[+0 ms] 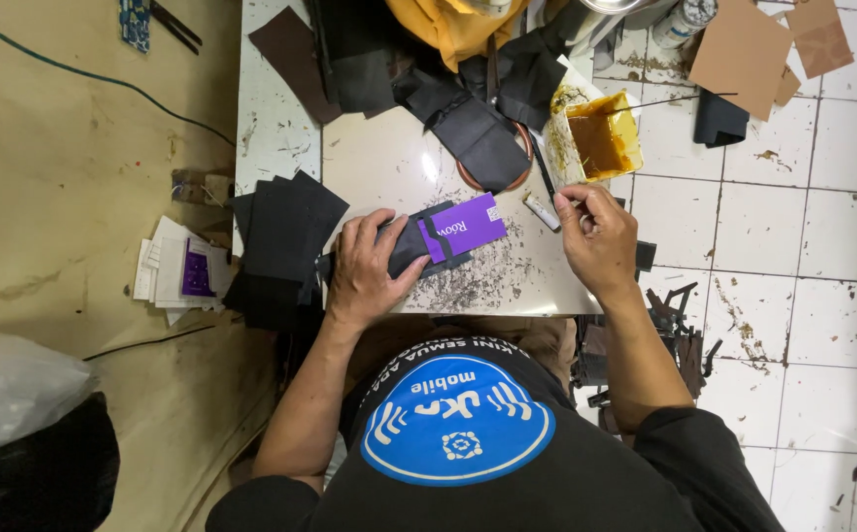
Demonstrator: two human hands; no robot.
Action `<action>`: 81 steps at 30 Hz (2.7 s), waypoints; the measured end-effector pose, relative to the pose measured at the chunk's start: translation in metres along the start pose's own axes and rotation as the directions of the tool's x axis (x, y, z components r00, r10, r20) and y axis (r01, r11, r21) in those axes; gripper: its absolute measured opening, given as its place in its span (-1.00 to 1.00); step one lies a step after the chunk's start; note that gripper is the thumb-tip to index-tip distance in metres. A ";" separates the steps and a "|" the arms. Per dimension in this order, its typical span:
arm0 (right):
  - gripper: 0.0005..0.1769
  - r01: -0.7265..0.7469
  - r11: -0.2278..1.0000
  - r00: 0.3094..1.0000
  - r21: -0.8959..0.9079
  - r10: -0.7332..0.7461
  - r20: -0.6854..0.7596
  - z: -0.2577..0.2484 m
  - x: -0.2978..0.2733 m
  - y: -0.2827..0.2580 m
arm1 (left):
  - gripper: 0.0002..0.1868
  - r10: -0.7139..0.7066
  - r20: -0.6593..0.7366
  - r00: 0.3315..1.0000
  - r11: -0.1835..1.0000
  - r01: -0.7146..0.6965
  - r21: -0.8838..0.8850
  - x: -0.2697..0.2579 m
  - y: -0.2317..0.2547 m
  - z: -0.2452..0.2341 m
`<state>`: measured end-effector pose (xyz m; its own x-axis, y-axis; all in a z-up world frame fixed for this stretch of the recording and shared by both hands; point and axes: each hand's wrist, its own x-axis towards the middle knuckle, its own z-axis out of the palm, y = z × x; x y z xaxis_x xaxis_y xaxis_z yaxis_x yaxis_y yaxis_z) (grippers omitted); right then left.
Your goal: Assembling leather card holders by gluing and attaching labels
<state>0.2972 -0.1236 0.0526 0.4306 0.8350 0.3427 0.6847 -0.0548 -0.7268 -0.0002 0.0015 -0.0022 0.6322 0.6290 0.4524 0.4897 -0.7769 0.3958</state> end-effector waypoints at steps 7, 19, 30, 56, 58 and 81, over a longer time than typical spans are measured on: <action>-0.86 0.122 0.991 0.986 -0.055 -0.115 0.120 0.035 0.006 0.020 | -0.41 0.009 -0.010 1.000 1.000 -0.009 0.001 0.000 0.000 -0.001; -0.58 0.407 0.877 0.901 -0.254 -0.340 0.269 0.073 0.035 0.018 | -0.40 -0.006 -0.005 1.000 1.000 0.006 -0.016 -0.002 -0.002 0.002; -0.64 0.292 0.871 0.931 -0.394 -0.165 0.326 0.021 -0.010 0.033 | -0.41 -0.011 0.004 1.000 1.000 0.011 -0.016 -0.003 -0.004 0.003; -0.84 0.127 0.982 0.992 -0.140 -0.124 0.025 -0.069 0.064 0.031 | -0.42 0.024 -0.006 1.000 1.000 -0.024 0.021 -0.003 -0.003 0.003; -0.83 0.214 0.948 0.977 -0.236 -0.207 0.052 -0.058 0.069 0.048 | -0.42 0.019 -0.008 1.000 1.000 -0.019 0.022 -0.003 -0.003 0.005; -0.77 0.108 0.969 0.902 -0.221 -0.002 0.433 -0.084 0.076 -0.010 | -0.39 -0.057 0.101 0.993 0.998 0.054 0.028 0.004 0.008 -0.014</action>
<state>0.3723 -0.1058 0.1361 0.1322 0.9898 0.0530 0.8402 -0.0835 -0.5358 -0.0023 -0.0013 0.0144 0.6610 0.6659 0.3459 0.5400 -0.7422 0.3970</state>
